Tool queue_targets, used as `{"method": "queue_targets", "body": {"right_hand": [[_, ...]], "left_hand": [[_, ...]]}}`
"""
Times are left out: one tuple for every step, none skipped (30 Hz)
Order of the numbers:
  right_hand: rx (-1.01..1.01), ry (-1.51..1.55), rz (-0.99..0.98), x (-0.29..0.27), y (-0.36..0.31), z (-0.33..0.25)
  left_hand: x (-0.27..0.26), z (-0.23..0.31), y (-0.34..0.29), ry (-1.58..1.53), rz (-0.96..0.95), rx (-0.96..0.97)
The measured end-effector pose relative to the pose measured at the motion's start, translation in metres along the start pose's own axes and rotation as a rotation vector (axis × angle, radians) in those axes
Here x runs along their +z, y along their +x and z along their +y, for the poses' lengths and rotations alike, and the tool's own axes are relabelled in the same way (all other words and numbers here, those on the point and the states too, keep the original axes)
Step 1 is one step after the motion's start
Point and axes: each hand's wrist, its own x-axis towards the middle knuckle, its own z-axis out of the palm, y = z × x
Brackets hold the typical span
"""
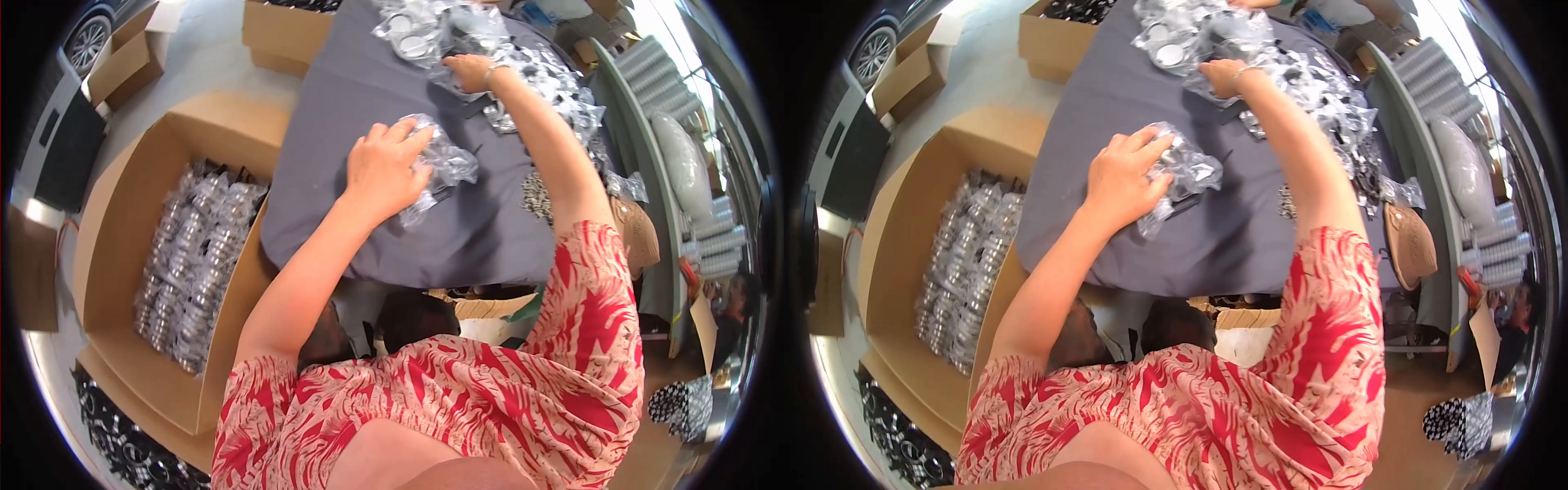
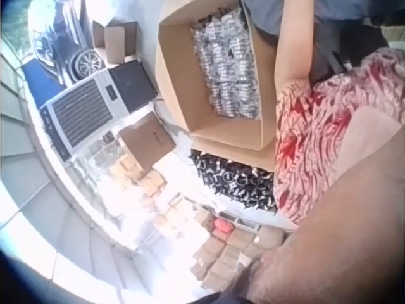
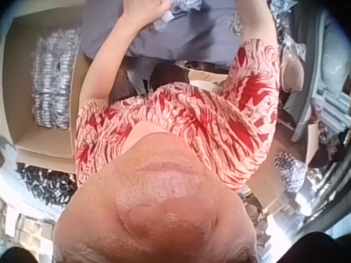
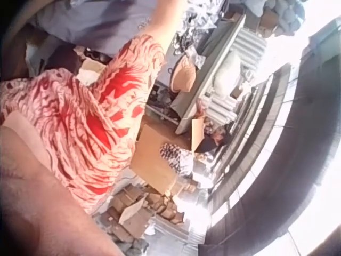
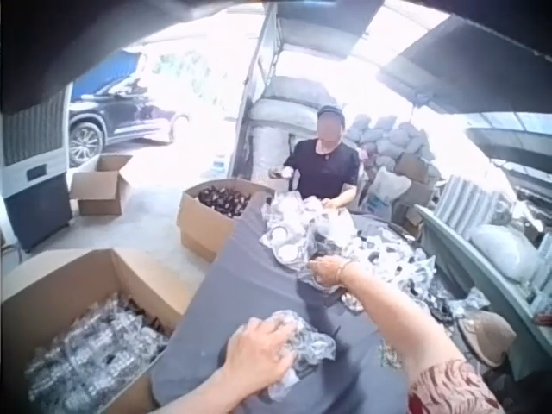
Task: The person packs small metal clamps and small fasteners into plastic bags by hand, then places the filled bags into a large cardboard box.
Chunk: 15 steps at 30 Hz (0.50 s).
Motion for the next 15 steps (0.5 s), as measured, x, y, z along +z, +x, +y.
{"method": "queue_targets", "body": {"right_hand": [[0.048,0.047,-0.070,-0.002,-0.003,0.001],[0.085,0.041,-0.135,-0.001,-0.002,0.000],[0.151,0.032,-0.134,0.001,0.008,-0.007],[0.103,0.080,-0.133,0.004,0.020,-0.012],[0.059,0.129,-0.131,0.009,0.028,-0.009],[0.056,0.047,-0.042,0.016,0.032,-0.004],[0.038,-0.012,-0.143,0.025,0.023,0.028],[0.044,0.025,-0.109,0.008,0.036,-0.020],[0.053,-0.061,-0.236,-0.013,0.036,-0.026],[0.016,-0.071,-0.083,-0.019,0.030,-0.034],[0.048,-0.056,-0.035,-0.022,0.015,-0.027],[-0.005,-0.157,0.052,-0.010,0.014,-0.012],[-0.035,-0.078,0.128,-0.017,0.010,-0.026],[-0.068,0.000,0.207,-0.033,0.003,-0.050],[-0.053,0.004,0.202,-0.041,-0.011,-0.061]], "left_hand": [[0.002,0.001,0.000,0.013,-0.010,0.003],[-0.001,0.003,0.001,-0.006,-0.038,0.000],[-0.005,0.000,-0.002,0.017,-0.021,0.007],[-0.007,-0.002,-0.004,0.030,-0.008,0.022],[-0.009,0.001,-0.004,0.008,-0.040,-0.020],[-0.011,0.005,-0.001,0.012,-0.045,-0.003],[0.001,0.017,0.009,-0.050,-0.044,0.059],[-0.002,-0.005,-0.003,0.033,-0.015,0.052],[-0.007,-0.007,-0.004,-0.016,0.006,0.072],[-0.008,-0.009,-0.004,-0.012,0.006,0.052],[-0.004,-0.001,0.003,-0.031,0.000,0.060],[0.002,0.007,0.009,-0.040,-0.007,0.078],[0.001,0.002,0.007,-0.038,-0.019,0.072],[-0.003,-0.002,0.005,-0.022,-0.037,0.029],[-0.003,0.000,0.005,-0.021,-0.055,0.004]]}}
